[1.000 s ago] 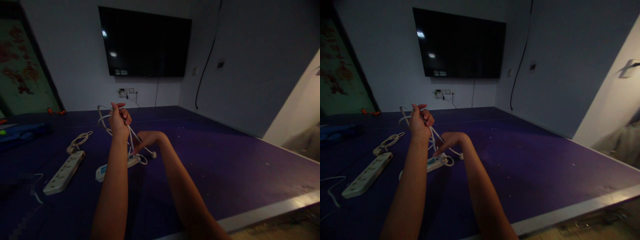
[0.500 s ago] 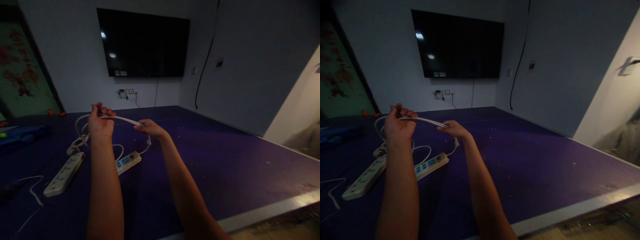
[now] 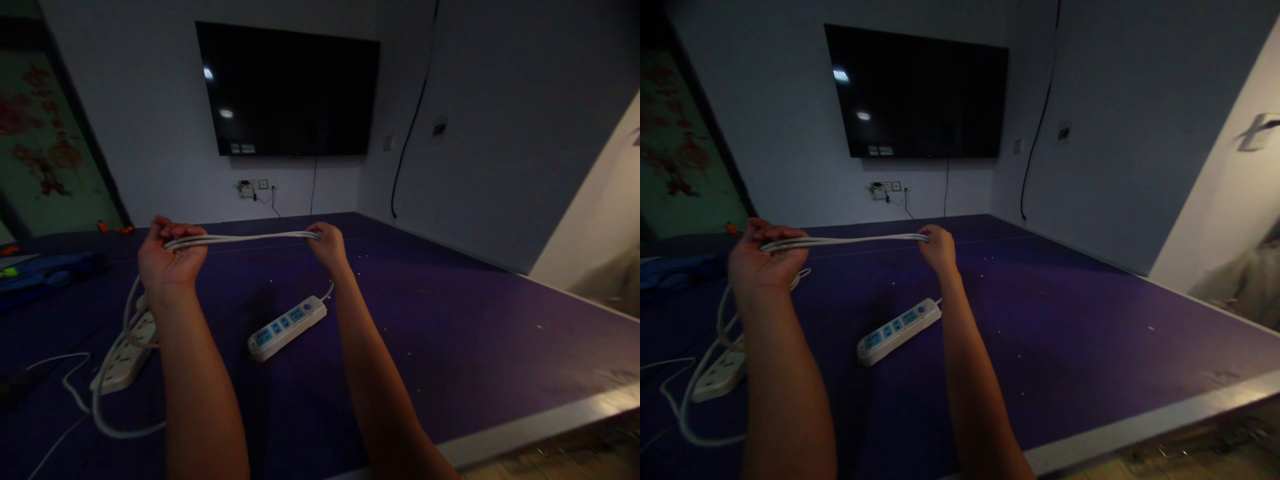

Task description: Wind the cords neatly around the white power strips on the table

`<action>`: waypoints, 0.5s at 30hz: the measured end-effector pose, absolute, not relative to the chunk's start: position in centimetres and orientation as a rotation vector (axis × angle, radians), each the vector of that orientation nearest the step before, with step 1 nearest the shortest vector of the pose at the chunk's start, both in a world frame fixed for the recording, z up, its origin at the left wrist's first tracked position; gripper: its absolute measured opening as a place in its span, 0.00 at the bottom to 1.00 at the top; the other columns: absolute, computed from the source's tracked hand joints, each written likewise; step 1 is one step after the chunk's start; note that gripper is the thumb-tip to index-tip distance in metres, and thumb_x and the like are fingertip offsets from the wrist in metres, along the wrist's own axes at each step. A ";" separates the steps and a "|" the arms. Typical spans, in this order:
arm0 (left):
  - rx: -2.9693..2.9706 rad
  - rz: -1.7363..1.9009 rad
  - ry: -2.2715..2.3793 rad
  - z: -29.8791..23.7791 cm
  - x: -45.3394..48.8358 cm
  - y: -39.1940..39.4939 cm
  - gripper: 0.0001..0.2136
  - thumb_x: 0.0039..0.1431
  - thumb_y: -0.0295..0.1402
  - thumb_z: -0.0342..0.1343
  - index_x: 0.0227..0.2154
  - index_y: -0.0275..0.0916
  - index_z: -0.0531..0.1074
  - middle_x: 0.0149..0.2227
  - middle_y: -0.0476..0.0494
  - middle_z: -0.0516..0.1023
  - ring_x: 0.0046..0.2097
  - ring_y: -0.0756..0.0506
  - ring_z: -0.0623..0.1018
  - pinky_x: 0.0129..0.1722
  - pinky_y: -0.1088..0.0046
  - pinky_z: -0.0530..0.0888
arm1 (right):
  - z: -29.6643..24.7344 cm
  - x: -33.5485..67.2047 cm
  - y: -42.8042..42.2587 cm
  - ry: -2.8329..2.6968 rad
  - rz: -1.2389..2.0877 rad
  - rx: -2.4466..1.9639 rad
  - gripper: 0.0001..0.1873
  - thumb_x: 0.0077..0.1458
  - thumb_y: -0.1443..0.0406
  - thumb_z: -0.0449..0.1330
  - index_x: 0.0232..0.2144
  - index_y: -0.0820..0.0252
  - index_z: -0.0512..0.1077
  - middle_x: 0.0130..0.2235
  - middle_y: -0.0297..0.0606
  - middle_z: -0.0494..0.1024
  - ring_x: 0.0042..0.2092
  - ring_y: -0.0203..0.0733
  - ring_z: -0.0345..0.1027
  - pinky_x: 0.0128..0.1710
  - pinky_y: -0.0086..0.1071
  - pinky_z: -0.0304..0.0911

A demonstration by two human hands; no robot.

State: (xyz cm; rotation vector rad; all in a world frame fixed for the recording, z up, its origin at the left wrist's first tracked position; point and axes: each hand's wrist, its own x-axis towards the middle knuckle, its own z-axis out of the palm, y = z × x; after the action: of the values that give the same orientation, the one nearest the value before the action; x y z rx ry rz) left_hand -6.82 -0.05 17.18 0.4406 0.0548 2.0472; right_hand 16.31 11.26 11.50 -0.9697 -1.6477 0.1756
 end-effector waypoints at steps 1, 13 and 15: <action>0.412 2.038 0.062 17.2 -6.7 0.0 0.19 0.66 0.36 0.36 0.21 0.36 0.62 0.11 0.58 0.58 0.15 0.56 0.64 0.21 0.79 0.64 | 11.4 16.6 11.3 -1.637 0.128 -0.997 0.06 0.45 0.68 0.58 0.28 0.60 0.74 0.28 0.36 0.75 0.31 0.38 0.67 0.30 0.28 0.56; 0.252 2.161 0.124 15.6 -9.1 -0.4 0.20 0.67 0.33 0.33 0.20 0.36 0.59 0.11 0.60 0.47 0.11 0.58 0.54 0.16 0.82 0.59 | 8.9 22.5 13.7 -1.180 0.136 -1.355 0.21 0.60 0.60 0.43 0.40 0.65 0.71 0.39 0.48 0.76 0.42 0.45 0.67 0.39 0.32 0.59; 0.351 2.149 0.162 15.2 -9.8 -0.7 0.20 0.67 0.32 0.32 0.19 0.36 0.58 0.12 0.60 0.41 0.11 0.58 0.48 0.13 0.82 0.55 | 8.6 23.5 13.8 -1.196 0.213 -1.365 0.23 0.61 0.59 0.41 0.43 0.65 0.70 0.40 0.48 0.75 0.43 0.44 0.67 0.41 0.33 0.59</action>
State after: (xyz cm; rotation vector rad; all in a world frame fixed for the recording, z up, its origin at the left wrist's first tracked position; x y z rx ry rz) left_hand -9.79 -0.74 15.23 0.3507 0.1618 2.1489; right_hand 23.51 13.81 8.62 -1.3647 -1.1963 0.2132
